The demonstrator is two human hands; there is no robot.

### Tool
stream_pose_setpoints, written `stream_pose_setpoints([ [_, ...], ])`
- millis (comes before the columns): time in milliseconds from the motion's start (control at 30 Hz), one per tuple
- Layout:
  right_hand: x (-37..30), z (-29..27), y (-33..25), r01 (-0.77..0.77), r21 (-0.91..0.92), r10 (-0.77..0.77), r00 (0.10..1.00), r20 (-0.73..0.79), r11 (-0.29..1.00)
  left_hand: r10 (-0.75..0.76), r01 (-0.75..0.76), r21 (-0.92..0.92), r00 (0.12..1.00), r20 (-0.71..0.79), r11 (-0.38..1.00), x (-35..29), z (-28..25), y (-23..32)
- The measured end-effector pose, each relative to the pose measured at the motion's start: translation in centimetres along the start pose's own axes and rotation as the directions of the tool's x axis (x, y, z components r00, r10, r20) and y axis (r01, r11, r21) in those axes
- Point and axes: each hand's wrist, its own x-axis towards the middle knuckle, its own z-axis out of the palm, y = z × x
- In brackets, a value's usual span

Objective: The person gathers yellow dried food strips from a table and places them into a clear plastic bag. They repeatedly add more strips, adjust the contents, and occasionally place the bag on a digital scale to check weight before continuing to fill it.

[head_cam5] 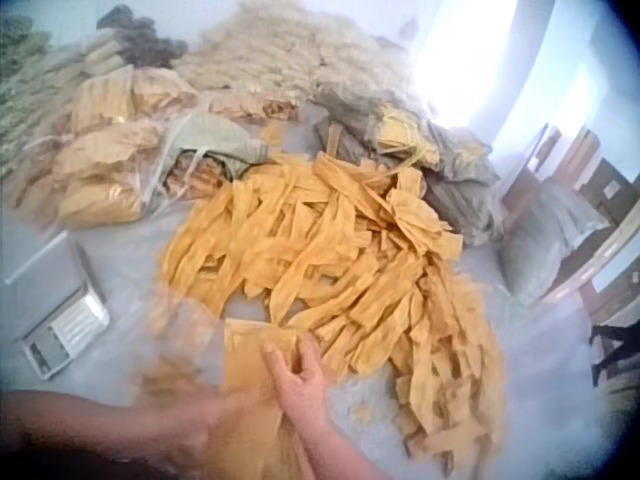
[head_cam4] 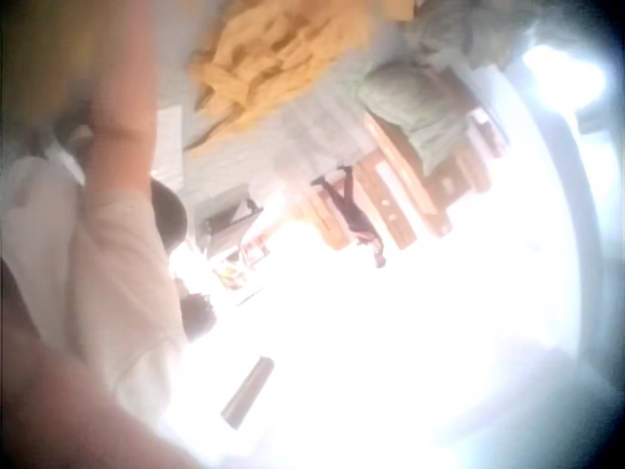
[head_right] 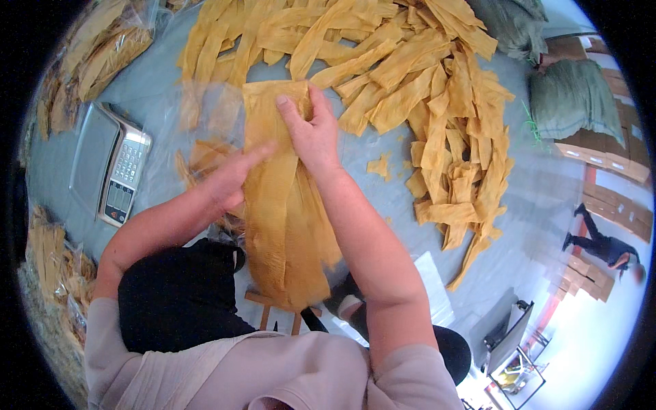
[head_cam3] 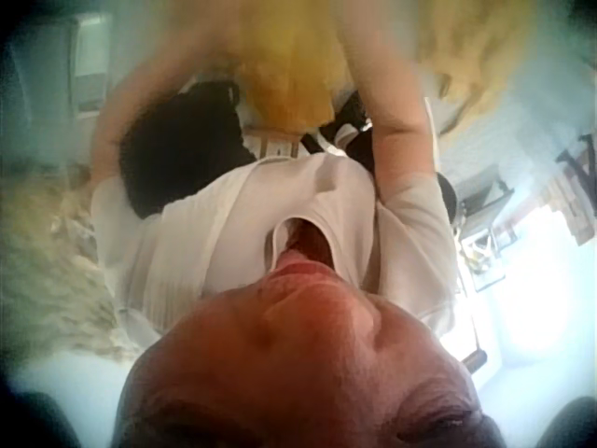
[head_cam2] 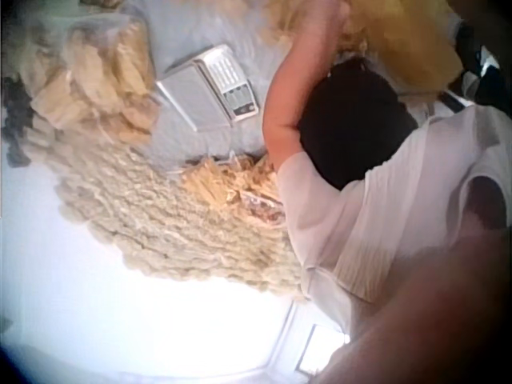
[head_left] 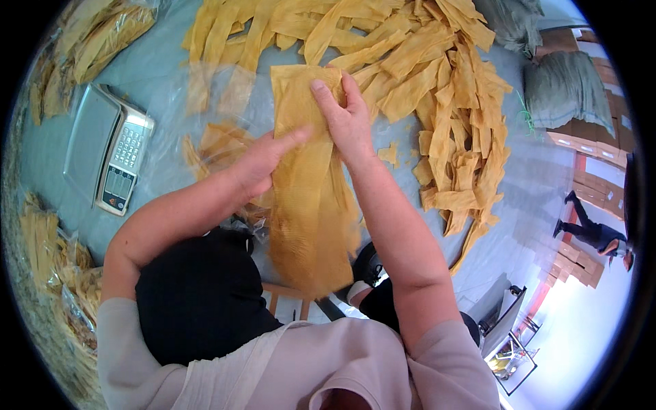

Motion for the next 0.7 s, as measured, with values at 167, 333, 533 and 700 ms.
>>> stream_pose_setpoints([
  [167, -3.7, -3.0, -2.6, -0.532, 0.105, 0.447, 0.789, 0.422, 0.84, 0.049, -0.05, 0.0, 0.993, -0.107, 0.999, 0.7, -2.2, 0.4],
  [333, -9.4, -2.7, -2.3, -0.627, 0.183, 0.473, 0.721, 0.507, 0.757, 0.278, -0.246, 0.178, 0.942, -0.188, 0.953, 0.7, -0.7, -0.1],
  [533, -9.9, -4.8, -0.8, -0.554, 0.09, 0.501, 0.802, 0.324, 0.828, 0.334, -0.268, 0.349, 0.931, -0.144, 0.898, 0.6, -0.9, -0.7],
  [700, -9.3, -4.2, -3.8, -0.615, 0.139, 0.535, 0.759, 0.37, 0.776, 0.334, -0.269, 0.346, 0.931, -0.144, 0.899, 0.6, -0.9, -0.8],
])
